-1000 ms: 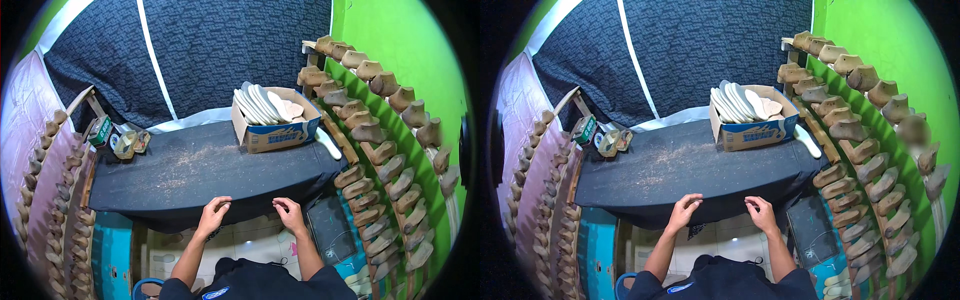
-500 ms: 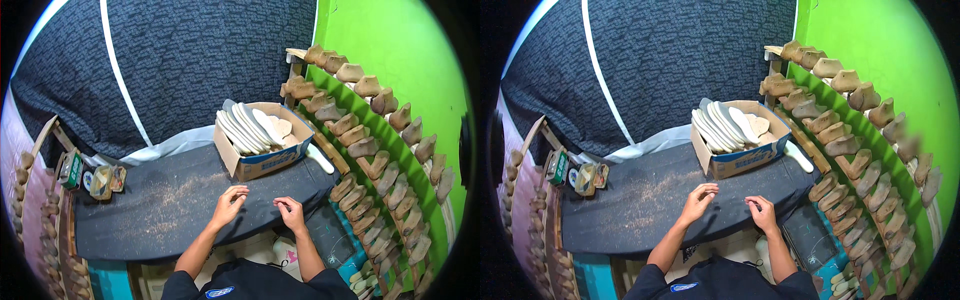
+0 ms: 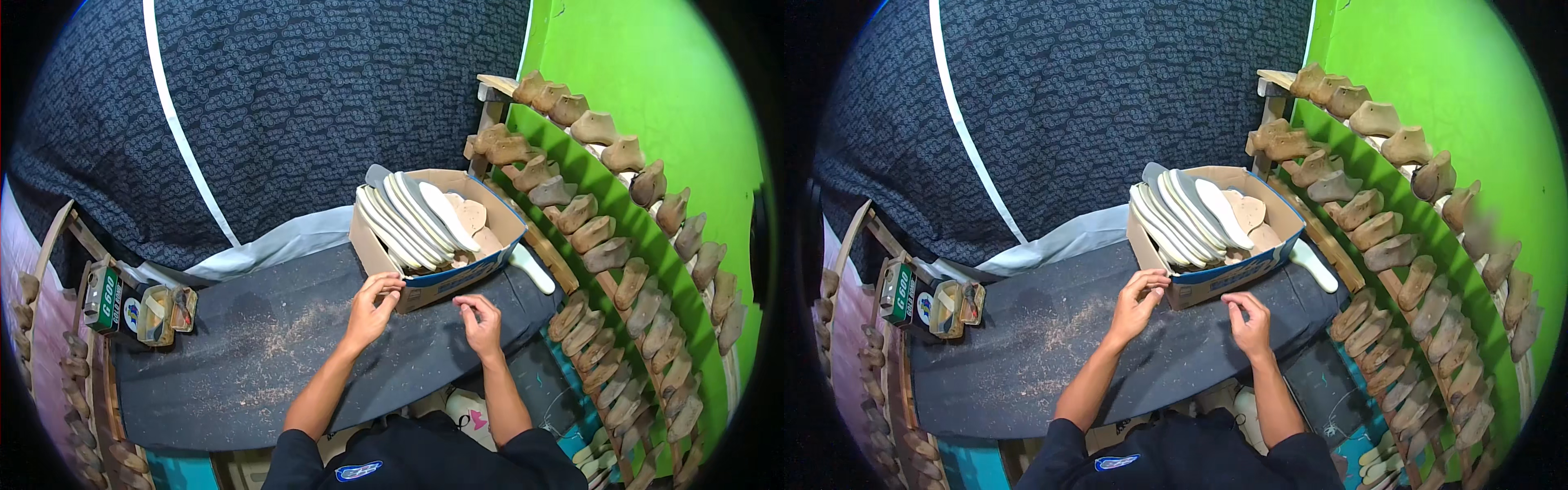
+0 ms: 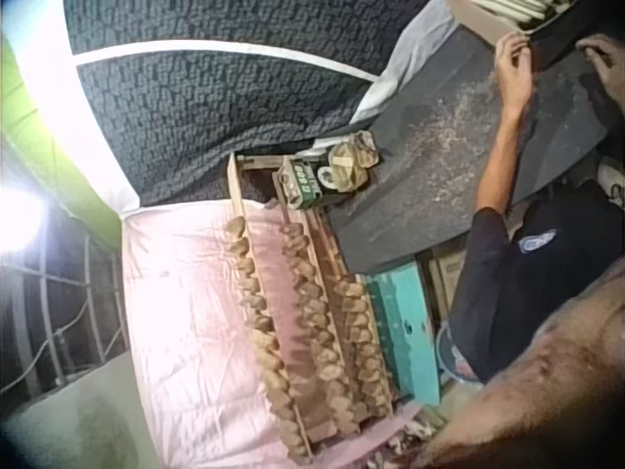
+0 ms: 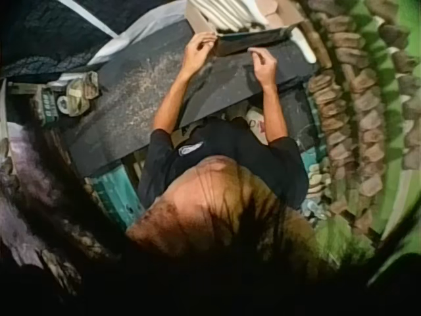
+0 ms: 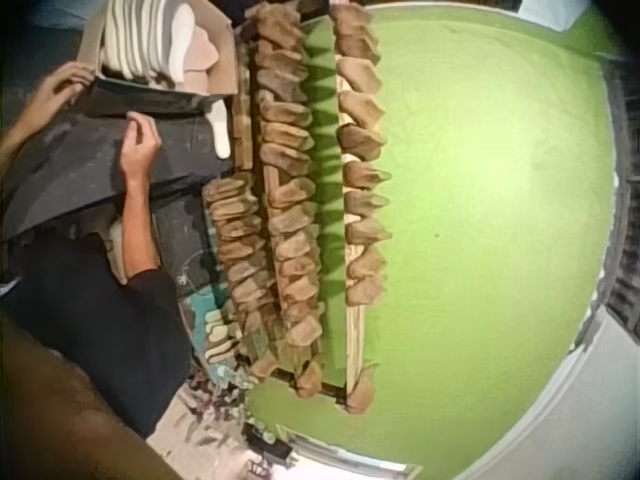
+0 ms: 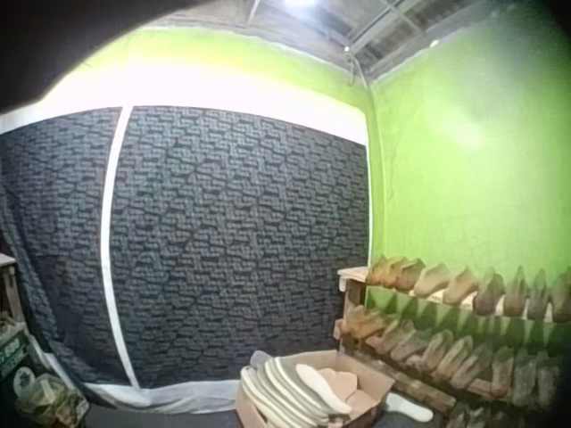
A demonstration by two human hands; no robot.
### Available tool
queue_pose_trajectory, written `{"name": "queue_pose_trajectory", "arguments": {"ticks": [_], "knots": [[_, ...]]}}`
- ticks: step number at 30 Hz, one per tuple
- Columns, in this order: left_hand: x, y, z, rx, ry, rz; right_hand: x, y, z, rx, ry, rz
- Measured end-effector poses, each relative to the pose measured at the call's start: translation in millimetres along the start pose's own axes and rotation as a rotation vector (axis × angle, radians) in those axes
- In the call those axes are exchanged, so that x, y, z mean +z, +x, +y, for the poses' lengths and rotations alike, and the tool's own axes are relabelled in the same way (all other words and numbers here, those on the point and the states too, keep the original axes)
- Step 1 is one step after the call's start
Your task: The person takes shoe insoles from a cardboard box, applies adhesive to their surfaces using a brush, and places the glued insoles into a basket on the floor.
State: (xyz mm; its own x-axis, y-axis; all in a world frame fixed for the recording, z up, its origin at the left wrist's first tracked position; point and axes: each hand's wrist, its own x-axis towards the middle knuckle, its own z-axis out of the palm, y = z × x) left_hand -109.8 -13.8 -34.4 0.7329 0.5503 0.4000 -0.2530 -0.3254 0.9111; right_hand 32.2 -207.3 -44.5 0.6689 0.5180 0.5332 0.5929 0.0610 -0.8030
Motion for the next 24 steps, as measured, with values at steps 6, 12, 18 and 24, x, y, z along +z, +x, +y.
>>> {"name": "queue_pose_trajectory", "arguments": {"ticks": [6, 12, 18, 24], "knots": [[16, 27, 16, 0.103, 0.06, 0.048, -12, 57, 6, -0.151, -0.061, 0.147], [38, 59, 21, 0.176, 0.23, 0.053, -16, 113, 27, -0.311, -0.163, 0.165], [63, 72, 1, 0.255, 0.53, 0.136, -24, 133, 55, -0.156, -0.342, -0.05], [77, 74, 1, 0.295, 0.712, 0.184, -31, 136, 55, -0.035, -0.37, -0.181]]}}
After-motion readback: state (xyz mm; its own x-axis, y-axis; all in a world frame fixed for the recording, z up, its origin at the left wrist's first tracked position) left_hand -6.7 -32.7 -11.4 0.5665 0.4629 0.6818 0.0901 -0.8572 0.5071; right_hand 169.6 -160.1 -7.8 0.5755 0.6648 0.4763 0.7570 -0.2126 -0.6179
